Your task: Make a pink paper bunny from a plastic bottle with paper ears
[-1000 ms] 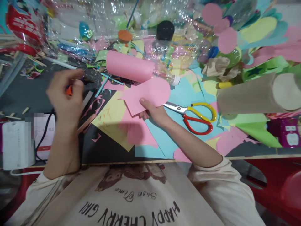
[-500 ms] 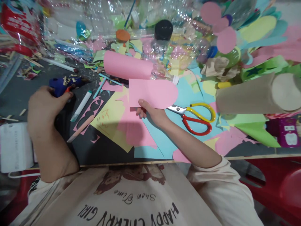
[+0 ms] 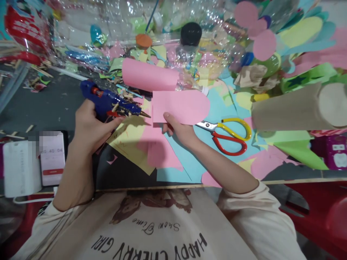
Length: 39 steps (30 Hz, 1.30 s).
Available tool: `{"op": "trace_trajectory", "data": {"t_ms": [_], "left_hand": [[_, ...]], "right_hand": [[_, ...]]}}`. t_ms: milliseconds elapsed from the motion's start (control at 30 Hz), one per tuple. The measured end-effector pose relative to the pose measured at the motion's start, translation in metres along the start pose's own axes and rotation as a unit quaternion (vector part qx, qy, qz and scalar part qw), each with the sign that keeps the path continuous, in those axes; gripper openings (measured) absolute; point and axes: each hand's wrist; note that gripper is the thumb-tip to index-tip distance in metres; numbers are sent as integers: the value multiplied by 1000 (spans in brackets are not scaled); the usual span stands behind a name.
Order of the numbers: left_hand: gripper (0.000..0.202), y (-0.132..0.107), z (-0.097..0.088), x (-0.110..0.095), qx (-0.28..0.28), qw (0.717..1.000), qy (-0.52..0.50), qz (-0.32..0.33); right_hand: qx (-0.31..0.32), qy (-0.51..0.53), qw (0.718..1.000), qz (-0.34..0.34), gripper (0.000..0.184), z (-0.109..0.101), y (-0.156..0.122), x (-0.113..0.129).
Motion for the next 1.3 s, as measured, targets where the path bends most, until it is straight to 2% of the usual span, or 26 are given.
{"op": "trace_trajectory", "data": {"t_ms": [200, 500, 700, 1033, 1300], "left_hand": [[46, -5, -2, -11, 37, 998, 43, -18], [33, -2, 0, -1, 10, 993, 114, 24], [39, -5, 1, 5, 15, 995, 97, 2], [37, -4, 1, 1, 26, 993, 112, 17], [37, -4, 0, 2, 8, 988, 152, 29]], "right_hand": [[13, -60, 998, 15, 60, -2, -1, 2], [35, -75, 997, 8, 60, -3, -1, 2], [34, -78, 996, 14, 60, -2, -2, 5], [41, -92, 995, 10, 61, -3, -2, 3], [50, -94, 994, 12, 60, -3, -2, 4]]}}
Point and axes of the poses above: each hand's wrist, its own y-axis towards the middle knuckle, its own z-axis out of the palm, x = y × z, and after that the axes turned 7 degrees about -z, right-handed
